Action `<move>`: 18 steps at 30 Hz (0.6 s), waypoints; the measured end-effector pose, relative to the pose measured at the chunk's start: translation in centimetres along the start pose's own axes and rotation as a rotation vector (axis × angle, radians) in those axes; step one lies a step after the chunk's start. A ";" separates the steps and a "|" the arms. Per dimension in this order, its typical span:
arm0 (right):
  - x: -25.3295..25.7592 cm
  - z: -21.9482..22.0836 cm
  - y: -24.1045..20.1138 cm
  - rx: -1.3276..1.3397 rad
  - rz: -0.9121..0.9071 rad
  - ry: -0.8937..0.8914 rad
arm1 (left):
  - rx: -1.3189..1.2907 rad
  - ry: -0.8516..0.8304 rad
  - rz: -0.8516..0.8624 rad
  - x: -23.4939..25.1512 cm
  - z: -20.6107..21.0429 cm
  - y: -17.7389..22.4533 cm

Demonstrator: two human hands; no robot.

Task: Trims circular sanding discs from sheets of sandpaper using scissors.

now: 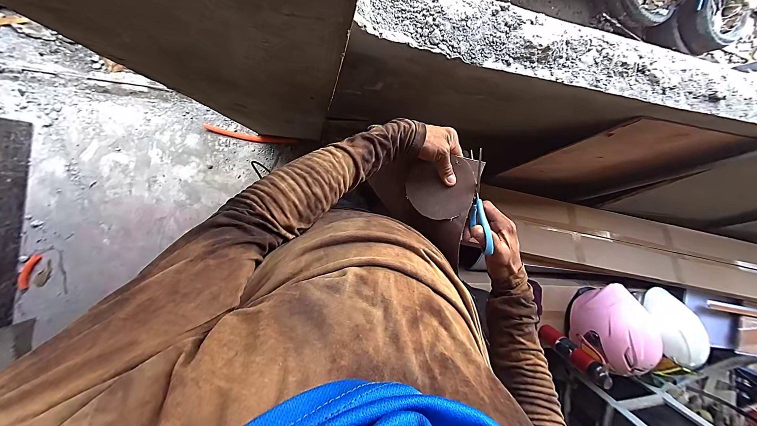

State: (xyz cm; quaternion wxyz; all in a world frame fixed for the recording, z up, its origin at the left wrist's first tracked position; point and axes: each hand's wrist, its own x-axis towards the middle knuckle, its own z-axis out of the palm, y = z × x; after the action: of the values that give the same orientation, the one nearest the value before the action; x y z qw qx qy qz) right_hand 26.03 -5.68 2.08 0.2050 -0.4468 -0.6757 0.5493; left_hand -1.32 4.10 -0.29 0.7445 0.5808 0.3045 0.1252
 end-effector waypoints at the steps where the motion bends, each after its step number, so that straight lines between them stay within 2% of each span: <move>1: 0.0 0.0 0.1 0.015 -0.005 0.001 | 0.000 -0.004 0.010 0.0 -0.2 0.0; 7: -0.2 -0.4 0.0 0.042 -0.007 0.033 | -0.020 -0.035 0.035 0.2 -1.1 -0.1; 13: 0.4 -1.5 0.7 0.030 0.052 -0.052 | 0.068 -0.068 -0.004 1.3 -1.5 0.1; 18: 0.6 -1.5 1.2 0.028 0.058 -0.028 | 0.060 -0.086 -0.021 2.0 -1.3 0.3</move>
State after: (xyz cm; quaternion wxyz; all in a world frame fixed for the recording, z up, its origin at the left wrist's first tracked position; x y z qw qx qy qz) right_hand 27.35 -4.37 1.33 0.1859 -0.4555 -0.6574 0.5708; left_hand -0.53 6.30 -0.85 0.7405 0.6043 0.2819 0.0833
